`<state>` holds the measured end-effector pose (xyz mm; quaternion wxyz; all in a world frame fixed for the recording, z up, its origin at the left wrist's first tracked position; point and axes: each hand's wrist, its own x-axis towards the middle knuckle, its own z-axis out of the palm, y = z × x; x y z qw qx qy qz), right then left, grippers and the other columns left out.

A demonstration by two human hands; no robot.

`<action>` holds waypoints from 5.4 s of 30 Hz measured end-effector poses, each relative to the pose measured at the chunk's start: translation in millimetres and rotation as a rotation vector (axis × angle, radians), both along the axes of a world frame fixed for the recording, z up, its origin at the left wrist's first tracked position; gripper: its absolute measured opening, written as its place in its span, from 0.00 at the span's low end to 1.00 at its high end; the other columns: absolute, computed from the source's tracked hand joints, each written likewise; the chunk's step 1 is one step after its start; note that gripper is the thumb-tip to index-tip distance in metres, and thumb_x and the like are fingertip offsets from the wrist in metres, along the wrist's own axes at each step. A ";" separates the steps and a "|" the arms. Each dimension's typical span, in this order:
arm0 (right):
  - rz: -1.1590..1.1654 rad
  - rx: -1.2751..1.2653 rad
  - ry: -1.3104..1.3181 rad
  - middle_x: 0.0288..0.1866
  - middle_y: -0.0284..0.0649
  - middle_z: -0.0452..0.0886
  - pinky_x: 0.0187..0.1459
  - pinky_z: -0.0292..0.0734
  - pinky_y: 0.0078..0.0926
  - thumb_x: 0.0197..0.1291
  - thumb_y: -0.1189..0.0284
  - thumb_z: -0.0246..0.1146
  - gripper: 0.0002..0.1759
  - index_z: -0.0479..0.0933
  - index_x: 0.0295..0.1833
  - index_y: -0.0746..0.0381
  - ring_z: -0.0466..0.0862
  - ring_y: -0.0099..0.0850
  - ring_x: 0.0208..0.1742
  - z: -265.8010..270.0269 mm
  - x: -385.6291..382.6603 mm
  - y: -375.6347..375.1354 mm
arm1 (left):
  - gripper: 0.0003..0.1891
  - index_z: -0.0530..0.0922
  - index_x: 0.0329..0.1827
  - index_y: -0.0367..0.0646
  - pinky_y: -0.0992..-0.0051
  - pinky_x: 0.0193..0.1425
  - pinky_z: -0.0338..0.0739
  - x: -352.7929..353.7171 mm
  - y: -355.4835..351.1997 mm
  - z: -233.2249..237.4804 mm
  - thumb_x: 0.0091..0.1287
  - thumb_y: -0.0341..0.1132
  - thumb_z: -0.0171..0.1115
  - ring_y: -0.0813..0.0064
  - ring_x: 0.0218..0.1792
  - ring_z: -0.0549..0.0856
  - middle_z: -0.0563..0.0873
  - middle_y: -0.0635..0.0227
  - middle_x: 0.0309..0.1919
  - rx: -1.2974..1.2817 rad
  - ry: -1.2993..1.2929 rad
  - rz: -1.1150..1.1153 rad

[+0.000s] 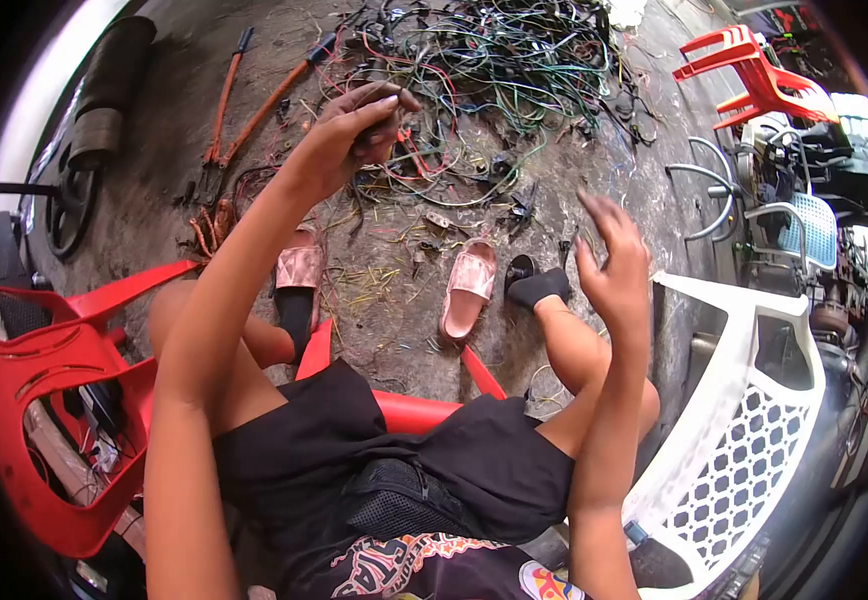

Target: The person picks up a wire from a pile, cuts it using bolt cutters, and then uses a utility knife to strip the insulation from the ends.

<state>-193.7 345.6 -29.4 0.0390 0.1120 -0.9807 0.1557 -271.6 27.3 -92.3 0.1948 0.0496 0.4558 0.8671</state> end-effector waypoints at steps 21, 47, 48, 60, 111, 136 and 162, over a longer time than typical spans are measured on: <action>0.259 -0.622 -0.338 0.28 0.50 0.80 0.30 0.73 0.26 0.57 0.75 0.63 0.11 0.80 0.47 0.65 0.80 0.29 0.25 -28.0 -20.7 -108.6 | 0.19 0.75 0.56 0.37 0.80 0.38 0.78 54.9 -21.8 9.9 0.68 0.40 0.60 0.82 0.34 0.82 0.83 0.66 0.36 -0.264 0.101 -0.252; 0.263 -0.746 -0.659 0.36 0.39 0.84 0.37 0.74 0.17 0.60 0.77 0.62 0.12 0.79 0.49 0.66 0.79 0.17 0.36 -31.1 -33.5 -159.5 | 0.08 0.77 0.44 0.38 0.86 0.22 0.60 77.7 -58.1 -3.3 0.71 0.34 0.55 0.92 0.22 0.70 0.76 0.77 0.22 -0.414 0.047 -0.022; 0.254 -0.679 -0.663 0.37 0.40 0.84 0.37 0.74 0.19 0.60 0.77 0.62 0.11 0.79 0.49 0.66 0.80 0.17 0.36 -32.4 -32.2 -159.3 | 0.07 0.77 0.44 0.37 0.86 0.25 0.62 79.6 -56.7 -3.7 0.72 0.32 0.54 0.91 0.23 0.70 0.77 0.76 0.23 -0.473 0.112 -0.010; 0.749 -0.469 -0.468 0.27 0.44 0.74 0.29 0.70 0.33 0.55 0.79 0.62 0.06 0.75 0.39 0.64 0.76 0.43 0.27 -24.8 -12.2 -147.3 | 0.07 0.77 0.29 0.36 0.76 0.23 0.62 91.5 -42.5 -2.1 0.64 0.30 0.61 0.82 0.19 0.68 0.68 0.66 0.15 -0.646 0.449 -0.187; 0.201 -0.691 -0.276 0.37 0.37 0.86 0.44 0.78 0.17 0.57 0.81 0.64 0.09 0.83 0.44 0.67 0.83 0.20 0.41 -13.8 -7.8 -37.9 | 0.18 0.75 0.59 0.38 0.70 0.62 0.69 45.2 44.7 10.8 0.65 0.31 0.60 0.73 0.57 0.77 0.81 0.62 0.53 -1.064 1.068 -0.011; 0.252 -0.335 -0.274 0.33 0.41 0.84 0.37 0.76 0.25 0.53 0.71 0.67 0.10 0.82 0.38 0.65 0.83 0.29 0.33 -41.0 -15.4 -48.1 | 0.06 0.79 0.42 0.33 0.82 0.38 0.75 60.2 26.2 -3.2 0.63 0.23 0.62 0.86 0.31 0.79 0.83 0.66 0.30 -0.820 0.659 -0.184; 0.499 -0.872 -0.813 0.31 0.34 0.80 0.40 0.72 0.21 0.61 0.70 0.64 0.11 0.79 0.36 0.69 0.79 0.21 0.36 -54.9 -5.6 -31.0 | 0.22 0.65 0.13 0.40 0.79 0.20 0.53 93.2 4.2 -13.2 0.65 0.29 0.63 0.88 0.15 0.64 0.63 0.80 0.11 -0.799 0.902 0.139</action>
